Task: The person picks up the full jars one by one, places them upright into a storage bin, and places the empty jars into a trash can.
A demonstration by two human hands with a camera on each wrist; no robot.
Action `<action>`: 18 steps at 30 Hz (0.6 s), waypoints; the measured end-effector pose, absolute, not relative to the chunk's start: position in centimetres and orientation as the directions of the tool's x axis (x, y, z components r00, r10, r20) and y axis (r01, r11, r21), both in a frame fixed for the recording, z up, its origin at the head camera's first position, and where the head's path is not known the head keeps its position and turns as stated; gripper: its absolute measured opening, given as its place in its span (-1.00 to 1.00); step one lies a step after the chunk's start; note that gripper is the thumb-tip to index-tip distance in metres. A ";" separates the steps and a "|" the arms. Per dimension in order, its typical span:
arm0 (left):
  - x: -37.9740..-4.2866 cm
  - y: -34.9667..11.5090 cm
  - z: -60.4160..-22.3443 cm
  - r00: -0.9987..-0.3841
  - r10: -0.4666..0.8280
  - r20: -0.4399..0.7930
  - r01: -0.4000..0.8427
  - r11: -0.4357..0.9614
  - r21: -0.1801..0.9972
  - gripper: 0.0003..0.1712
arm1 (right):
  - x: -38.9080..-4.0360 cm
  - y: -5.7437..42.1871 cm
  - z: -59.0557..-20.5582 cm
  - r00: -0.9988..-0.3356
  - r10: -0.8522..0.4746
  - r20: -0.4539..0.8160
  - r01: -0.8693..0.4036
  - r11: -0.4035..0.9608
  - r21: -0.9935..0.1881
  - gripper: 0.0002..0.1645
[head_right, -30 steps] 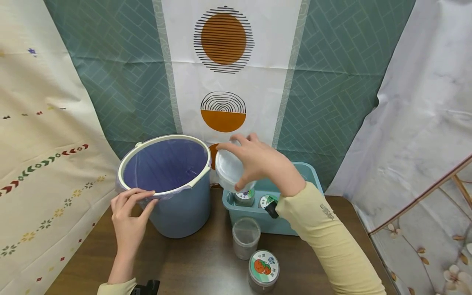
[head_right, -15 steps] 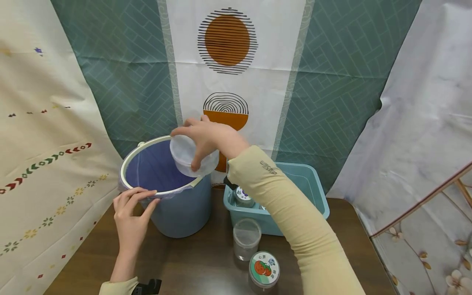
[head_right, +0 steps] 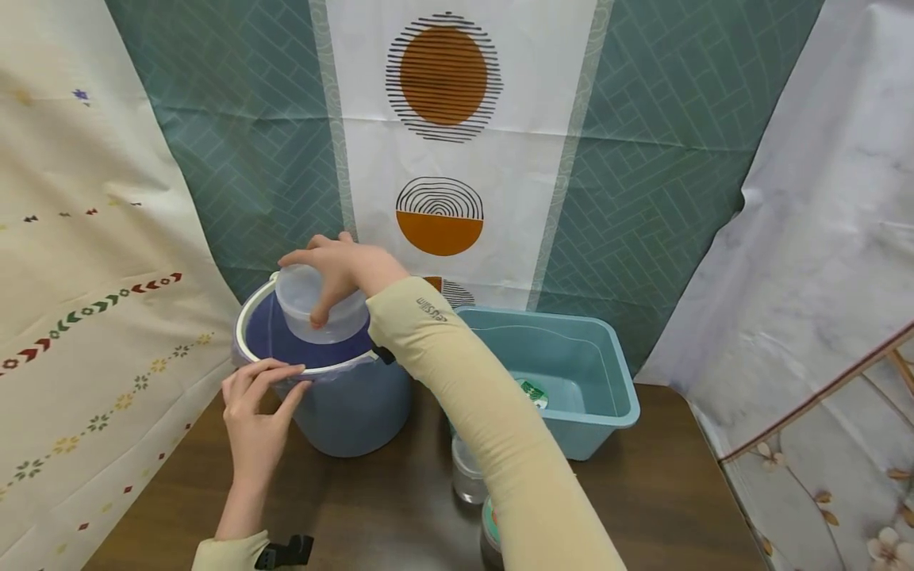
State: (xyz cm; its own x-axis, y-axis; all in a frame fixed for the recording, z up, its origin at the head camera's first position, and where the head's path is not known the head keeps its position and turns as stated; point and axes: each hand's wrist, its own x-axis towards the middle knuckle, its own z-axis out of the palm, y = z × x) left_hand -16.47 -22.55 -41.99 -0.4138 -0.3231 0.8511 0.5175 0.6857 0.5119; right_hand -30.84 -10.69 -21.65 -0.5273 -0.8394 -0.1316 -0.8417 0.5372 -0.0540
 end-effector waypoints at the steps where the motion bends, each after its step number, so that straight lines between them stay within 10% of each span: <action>1: -16.5 -22.6 -42.0 -0.413 -0.326 0.850 0.516 0.686 0.513 -0.61 | -30.9 -11.0 -21.8 -0.533 -0.836 -0.133 -0.838 0.543 -0.054 0.19; 18: -16.4 -22.5 -41.8 -0.425 -0.319 0.847 0.514 0.685 0.516 -0.62 | -32.8 -12.2 -23.1 -0.622 -0.754 -0.211 -0.743 0.653 -0.145 0.20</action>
State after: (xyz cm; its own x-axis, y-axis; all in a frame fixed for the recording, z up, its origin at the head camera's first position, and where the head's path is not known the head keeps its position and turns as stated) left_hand -16.41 -22.53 -41.83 -0.4249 -0.3189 0.8472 0.5144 0.6850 0.5158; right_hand -32.75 -12.23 -23.11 -0.6220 -0.7540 -0.2114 -0.7430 0.6535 -0.1446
